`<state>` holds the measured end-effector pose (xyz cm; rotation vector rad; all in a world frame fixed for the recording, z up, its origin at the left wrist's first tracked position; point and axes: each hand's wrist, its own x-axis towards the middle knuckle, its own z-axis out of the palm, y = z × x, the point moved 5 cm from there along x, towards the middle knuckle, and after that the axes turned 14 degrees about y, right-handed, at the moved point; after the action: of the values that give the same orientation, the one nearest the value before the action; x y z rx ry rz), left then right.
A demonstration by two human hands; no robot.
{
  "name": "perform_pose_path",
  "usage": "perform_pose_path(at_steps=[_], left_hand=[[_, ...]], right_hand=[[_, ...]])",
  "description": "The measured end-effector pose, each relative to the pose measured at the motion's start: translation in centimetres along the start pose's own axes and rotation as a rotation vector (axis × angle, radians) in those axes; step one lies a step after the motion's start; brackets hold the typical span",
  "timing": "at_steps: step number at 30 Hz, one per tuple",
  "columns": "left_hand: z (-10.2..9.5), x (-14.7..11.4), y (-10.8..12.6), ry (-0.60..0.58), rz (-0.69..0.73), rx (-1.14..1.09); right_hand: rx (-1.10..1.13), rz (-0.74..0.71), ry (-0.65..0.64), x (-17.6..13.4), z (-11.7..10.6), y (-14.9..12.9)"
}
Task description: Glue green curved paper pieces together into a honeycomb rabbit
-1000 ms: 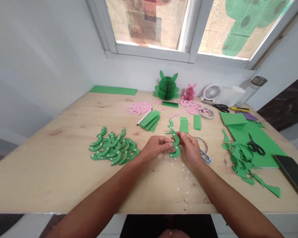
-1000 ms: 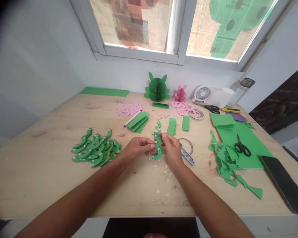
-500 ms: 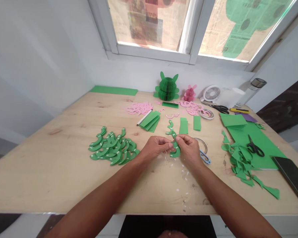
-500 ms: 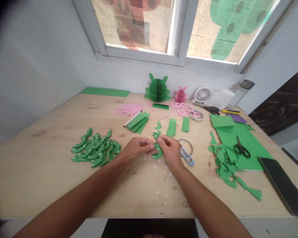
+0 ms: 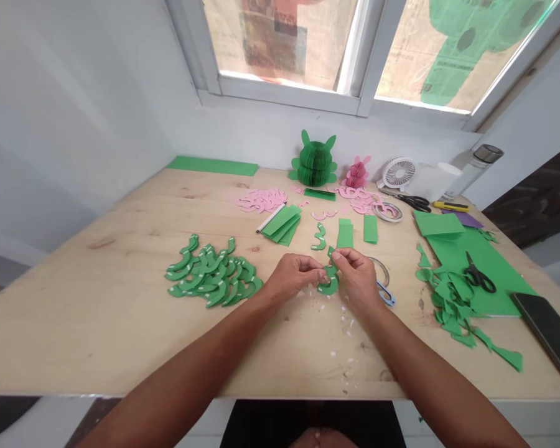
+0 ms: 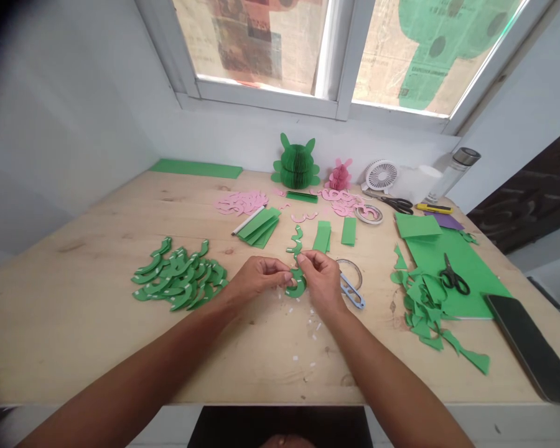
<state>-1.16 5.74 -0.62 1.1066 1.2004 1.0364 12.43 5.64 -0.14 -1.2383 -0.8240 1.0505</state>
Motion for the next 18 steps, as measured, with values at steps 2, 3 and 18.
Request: perform_pose_path(at_steps=[2, 3, 18], left_hand=[[-0.02, 0.00, 0.09, 0.002, 0.015, -0.005], [-0.01, -0.01, 0.15, 0.001, 0.024, -0.012], [0.05, -0.32, 0.87, 0.005, 0.089, -0.036]], right_hand=[[0.007, -0.003, 0.003, 0.05, 0.01, 0.00], [0.011, -0.007, 0.004, 0.07, 0.02, 0.01], [0.126, 0.016, -0.008, 0.12, 0.10, 0.39]])
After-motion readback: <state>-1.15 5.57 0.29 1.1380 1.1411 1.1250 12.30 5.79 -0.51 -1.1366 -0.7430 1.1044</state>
